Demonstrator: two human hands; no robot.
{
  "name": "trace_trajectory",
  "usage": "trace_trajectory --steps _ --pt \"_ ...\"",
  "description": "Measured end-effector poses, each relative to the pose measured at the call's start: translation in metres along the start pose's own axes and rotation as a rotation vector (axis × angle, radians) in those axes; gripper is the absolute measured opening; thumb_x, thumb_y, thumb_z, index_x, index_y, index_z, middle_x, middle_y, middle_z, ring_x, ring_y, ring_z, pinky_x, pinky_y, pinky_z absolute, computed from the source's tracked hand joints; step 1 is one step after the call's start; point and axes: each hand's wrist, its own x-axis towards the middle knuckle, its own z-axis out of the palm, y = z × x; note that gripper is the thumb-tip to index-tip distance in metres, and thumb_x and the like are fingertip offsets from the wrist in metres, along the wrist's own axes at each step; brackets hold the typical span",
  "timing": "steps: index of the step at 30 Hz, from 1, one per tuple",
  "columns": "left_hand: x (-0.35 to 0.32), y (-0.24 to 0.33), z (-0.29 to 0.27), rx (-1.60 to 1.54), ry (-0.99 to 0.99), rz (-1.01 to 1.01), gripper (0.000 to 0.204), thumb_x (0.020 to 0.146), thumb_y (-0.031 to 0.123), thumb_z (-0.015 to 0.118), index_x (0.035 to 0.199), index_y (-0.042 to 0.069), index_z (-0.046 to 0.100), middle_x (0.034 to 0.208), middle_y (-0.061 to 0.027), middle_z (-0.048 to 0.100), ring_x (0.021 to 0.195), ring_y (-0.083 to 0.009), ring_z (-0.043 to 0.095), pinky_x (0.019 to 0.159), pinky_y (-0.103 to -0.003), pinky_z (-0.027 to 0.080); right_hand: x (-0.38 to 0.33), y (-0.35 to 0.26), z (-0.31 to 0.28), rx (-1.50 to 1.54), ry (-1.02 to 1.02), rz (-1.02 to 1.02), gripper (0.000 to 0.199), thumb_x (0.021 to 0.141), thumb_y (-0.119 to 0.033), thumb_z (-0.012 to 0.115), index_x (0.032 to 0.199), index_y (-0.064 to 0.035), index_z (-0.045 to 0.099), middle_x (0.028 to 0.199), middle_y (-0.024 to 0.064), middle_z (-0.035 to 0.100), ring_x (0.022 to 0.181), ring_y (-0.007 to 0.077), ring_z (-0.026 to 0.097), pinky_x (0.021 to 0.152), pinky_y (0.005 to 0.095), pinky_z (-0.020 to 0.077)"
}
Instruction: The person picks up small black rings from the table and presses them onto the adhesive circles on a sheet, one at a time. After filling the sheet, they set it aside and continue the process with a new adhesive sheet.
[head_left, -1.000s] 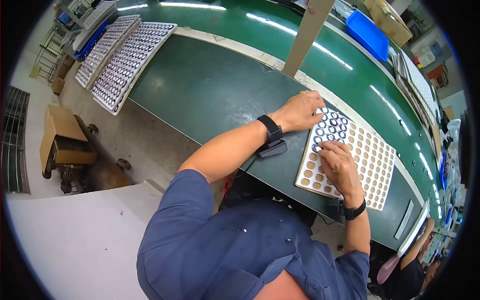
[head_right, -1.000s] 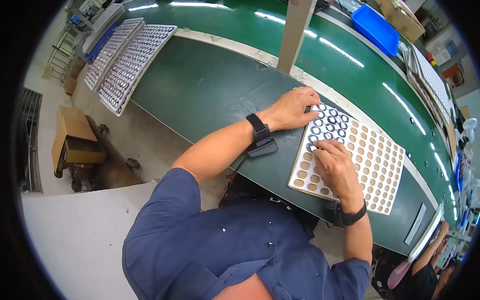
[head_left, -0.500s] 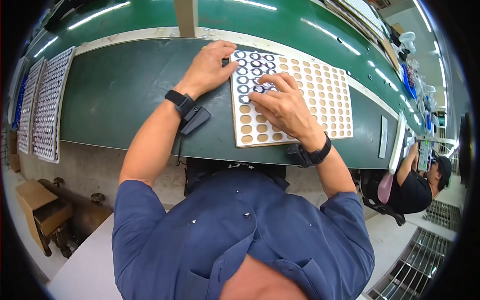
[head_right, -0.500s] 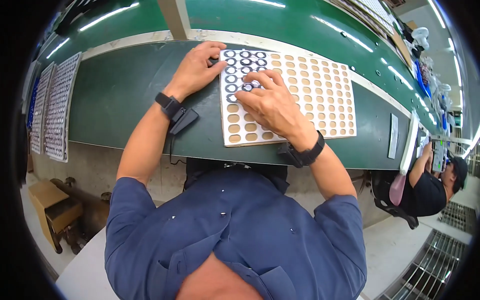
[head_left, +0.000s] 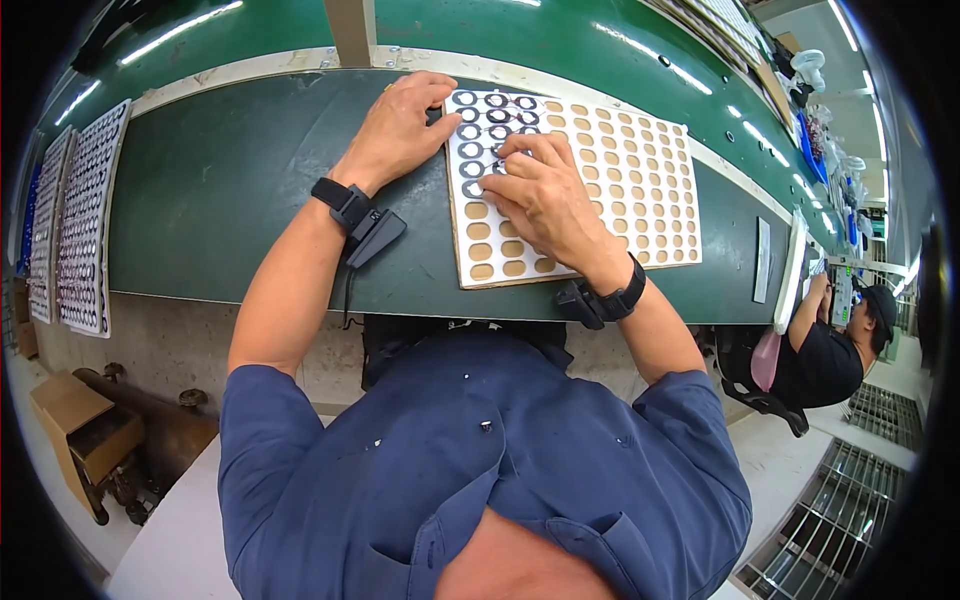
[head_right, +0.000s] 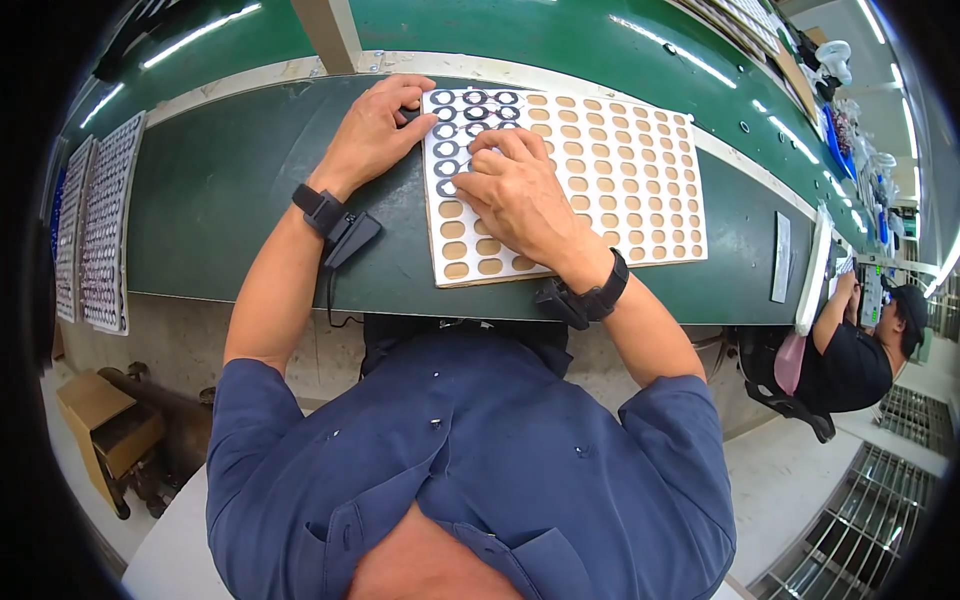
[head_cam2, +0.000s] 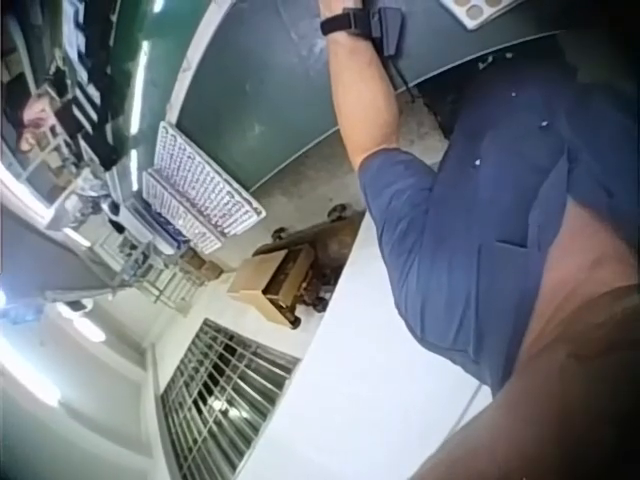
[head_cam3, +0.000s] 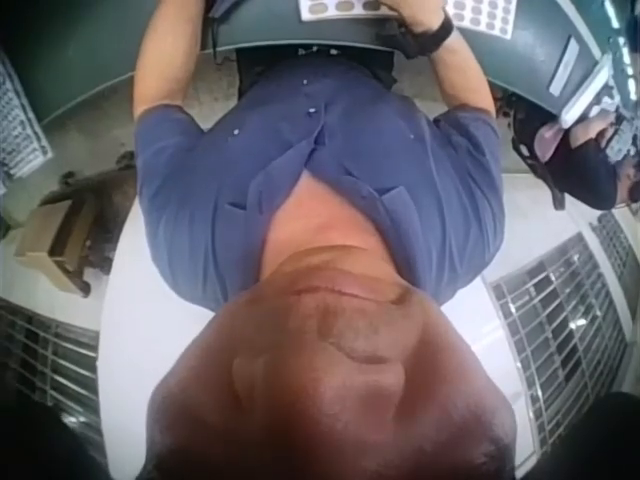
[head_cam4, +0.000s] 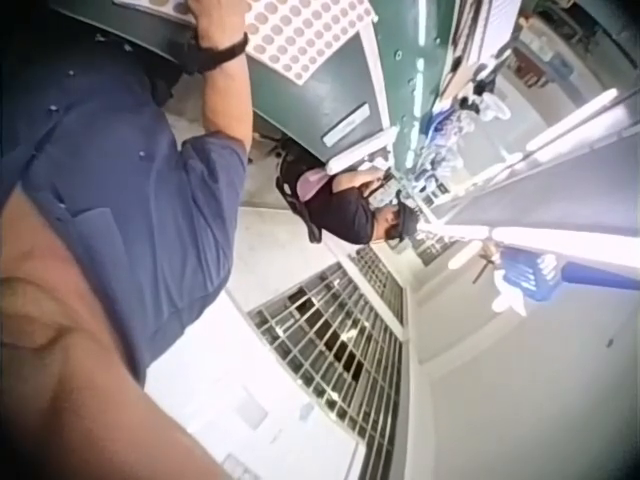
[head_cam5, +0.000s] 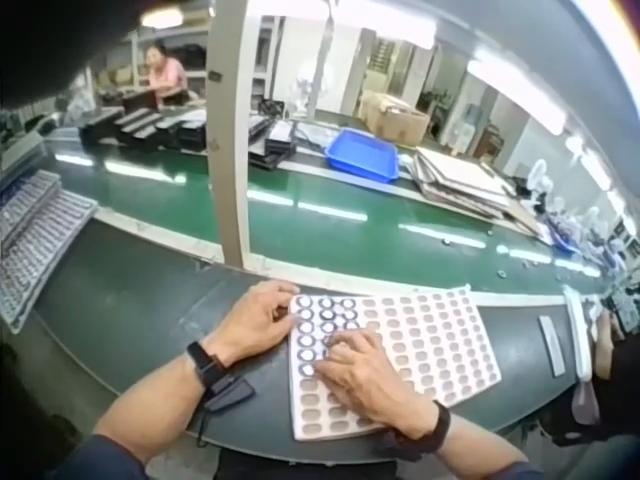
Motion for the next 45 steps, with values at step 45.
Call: trace_trajectory --steps 45 --pt "0.0 0.012 -0.009 -0.122 -0.044 -0.117 0.016 0.091 0.008 0.076 0.093 -0.004 0.065 0.128 -0.0112 0.072 0.089 -0.0221 0.069 0.072 -0.031 0.055 0.017 0.087 -0.045 -0.103 0.043 0.045 0.024 0.09 -0.018 0.075 0.111 -0.0083 0.078 0.104 0.0168 0.072 0.117 0.0364 0.062 0.097 0.0457 0.0527"
